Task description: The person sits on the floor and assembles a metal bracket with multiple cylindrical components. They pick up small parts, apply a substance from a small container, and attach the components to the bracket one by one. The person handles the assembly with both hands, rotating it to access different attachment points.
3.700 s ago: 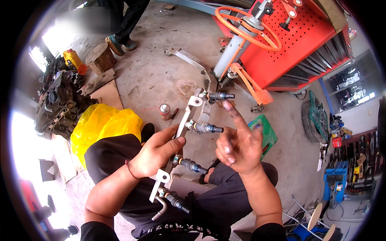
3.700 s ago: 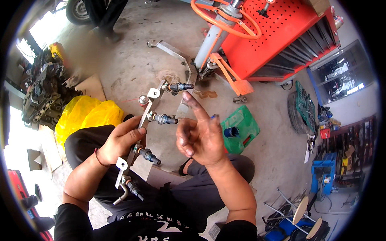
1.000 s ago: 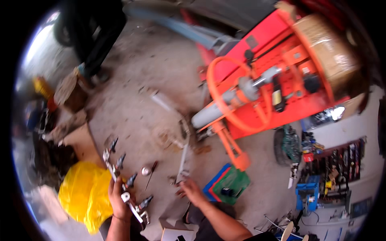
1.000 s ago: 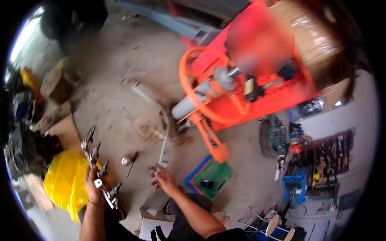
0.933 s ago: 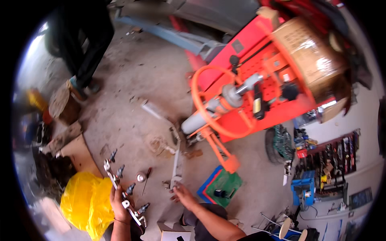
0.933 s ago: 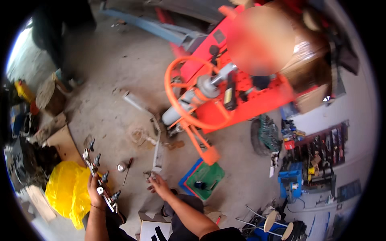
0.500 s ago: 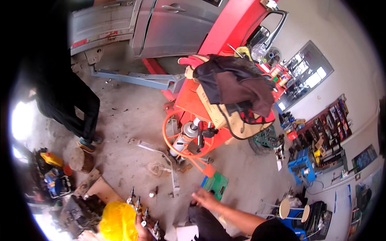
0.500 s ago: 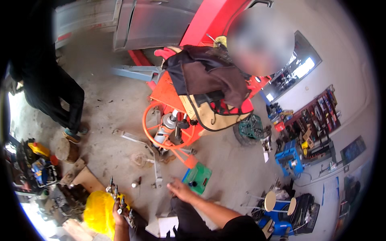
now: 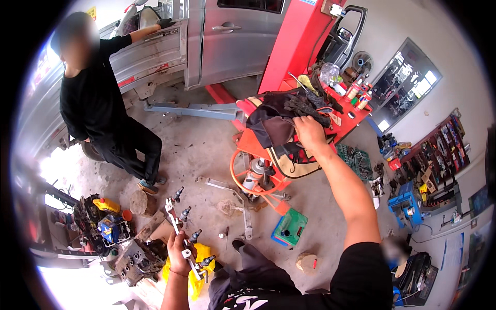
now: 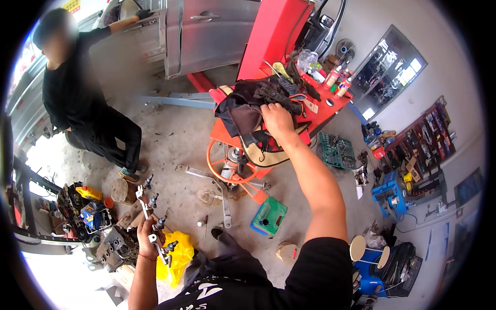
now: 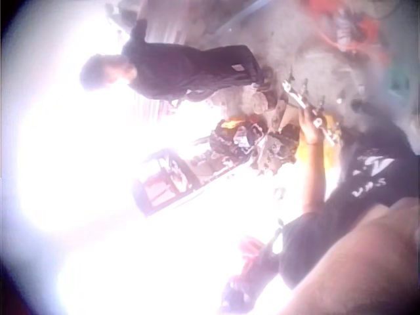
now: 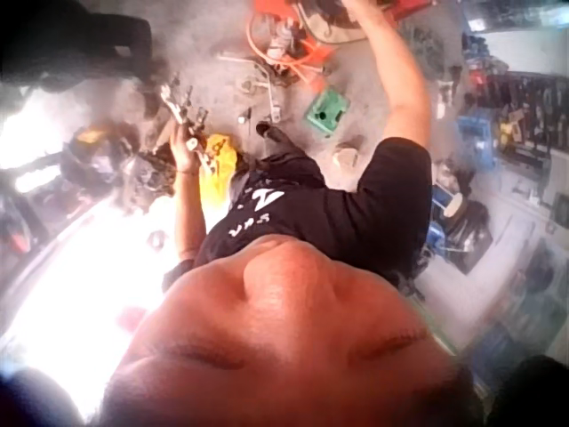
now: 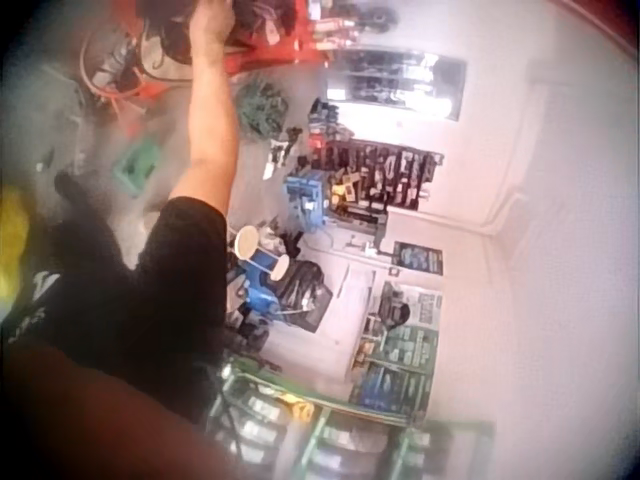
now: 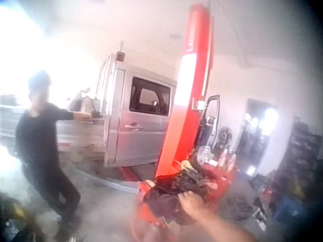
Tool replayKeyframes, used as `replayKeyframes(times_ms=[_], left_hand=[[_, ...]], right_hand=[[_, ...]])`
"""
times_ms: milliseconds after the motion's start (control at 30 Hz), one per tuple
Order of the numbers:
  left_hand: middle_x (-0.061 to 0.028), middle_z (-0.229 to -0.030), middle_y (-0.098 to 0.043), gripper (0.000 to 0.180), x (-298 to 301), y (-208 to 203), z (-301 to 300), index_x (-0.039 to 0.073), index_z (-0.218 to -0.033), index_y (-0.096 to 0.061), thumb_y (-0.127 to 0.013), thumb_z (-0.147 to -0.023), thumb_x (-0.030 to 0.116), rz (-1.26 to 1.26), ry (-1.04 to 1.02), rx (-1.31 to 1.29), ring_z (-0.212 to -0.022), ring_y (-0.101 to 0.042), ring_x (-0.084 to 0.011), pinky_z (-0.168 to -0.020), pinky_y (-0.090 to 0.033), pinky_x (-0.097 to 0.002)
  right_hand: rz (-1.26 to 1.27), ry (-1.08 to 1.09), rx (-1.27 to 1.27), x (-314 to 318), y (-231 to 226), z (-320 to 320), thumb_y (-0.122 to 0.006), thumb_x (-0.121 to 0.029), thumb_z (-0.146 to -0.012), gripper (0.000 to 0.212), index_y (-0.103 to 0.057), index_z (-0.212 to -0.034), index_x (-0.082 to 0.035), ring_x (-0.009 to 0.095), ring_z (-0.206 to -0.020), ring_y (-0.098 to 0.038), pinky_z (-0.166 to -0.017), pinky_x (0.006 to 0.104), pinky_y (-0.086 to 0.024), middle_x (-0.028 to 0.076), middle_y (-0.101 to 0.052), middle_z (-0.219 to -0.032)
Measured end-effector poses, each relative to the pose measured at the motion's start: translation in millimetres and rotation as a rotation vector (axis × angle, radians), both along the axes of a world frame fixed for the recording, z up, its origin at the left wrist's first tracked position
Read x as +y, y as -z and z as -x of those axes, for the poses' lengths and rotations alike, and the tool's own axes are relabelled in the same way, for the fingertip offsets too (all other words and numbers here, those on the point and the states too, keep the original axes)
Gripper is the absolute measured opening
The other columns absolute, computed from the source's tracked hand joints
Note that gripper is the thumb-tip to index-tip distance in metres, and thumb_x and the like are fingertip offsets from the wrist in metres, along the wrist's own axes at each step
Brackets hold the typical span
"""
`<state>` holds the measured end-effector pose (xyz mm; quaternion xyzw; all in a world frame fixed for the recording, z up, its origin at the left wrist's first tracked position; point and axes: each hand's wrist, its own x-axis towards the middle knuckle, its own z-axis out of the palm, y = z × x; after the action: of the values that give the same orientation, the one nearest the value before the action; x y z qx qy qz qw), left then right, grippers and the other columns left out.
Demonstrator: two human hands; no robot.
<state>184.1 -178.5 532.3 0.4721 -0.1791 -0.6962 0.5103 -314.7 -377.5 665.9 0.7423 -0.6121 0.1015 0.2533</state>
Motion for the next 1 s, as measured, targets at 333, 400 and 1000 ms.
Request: replayKeyframes(times_ms=[333, 400, 1000], left_hand=[[-0.0013, -0.067, -0.052, 0.033, -53.5, -67.1, 79.1, 0.009, -0.122, -0.056, -0.049, -0.1, 0.034, 0.03, -0.051, 0.072, -0.044, -0.044, -0.014, -0.041, -0.036, -0.0294], [0.0015, -0.066, -0.046, 0.053, -86.2, -84.9, 119.4, 0.007, -0.143, -0.044, -0.048, -0.1, 0.037, 0.197, 0.057, 0.389, -0.048, -0.045, -0.0143, -0.047, -0.041, -0.0327], [-0.0118, -0.079, -0.064, 0.029, -300.9, -39.3, 384.5, 0.009, -0.095, -0.058, -0.046, -0.098, 0.035, 0.173, 0.062, 0.319, -0.066, -0.063, -0.0274, -0.058, -0.053, -0.0404]], right_hand=[[-0.093, 0.225, -0.52, -28.3, 17.4, -5.7, -0.05, -0.037, -0.098, 0.033, -0.057, -0.098, -0.004, 0.043, -0.065, -0.067, -0.06, 0.0542, -0.053, 0.022, -0.067, -0.068], [-0.093, 0.136, -0.604, -24.6, 25.2, -6.9, -0.054, -0.03, -0.097, 0.027, -0.057, -0.102, -0.004, 0.042, -0.067, -0.067, -0.062, 0.0535, -0.053, 0.021, -0.067, -0.071], [-0.051, -0.242, -1.045, 15.0, 46.3, 31.9, -0.071, -0.007, -0.086, 0.021, -0.064, -0.102, 0.003, 0.032, -0.084, -0.069, -0.075, 0.0363, -0.053, 0.019, -0.068, -0.091]])
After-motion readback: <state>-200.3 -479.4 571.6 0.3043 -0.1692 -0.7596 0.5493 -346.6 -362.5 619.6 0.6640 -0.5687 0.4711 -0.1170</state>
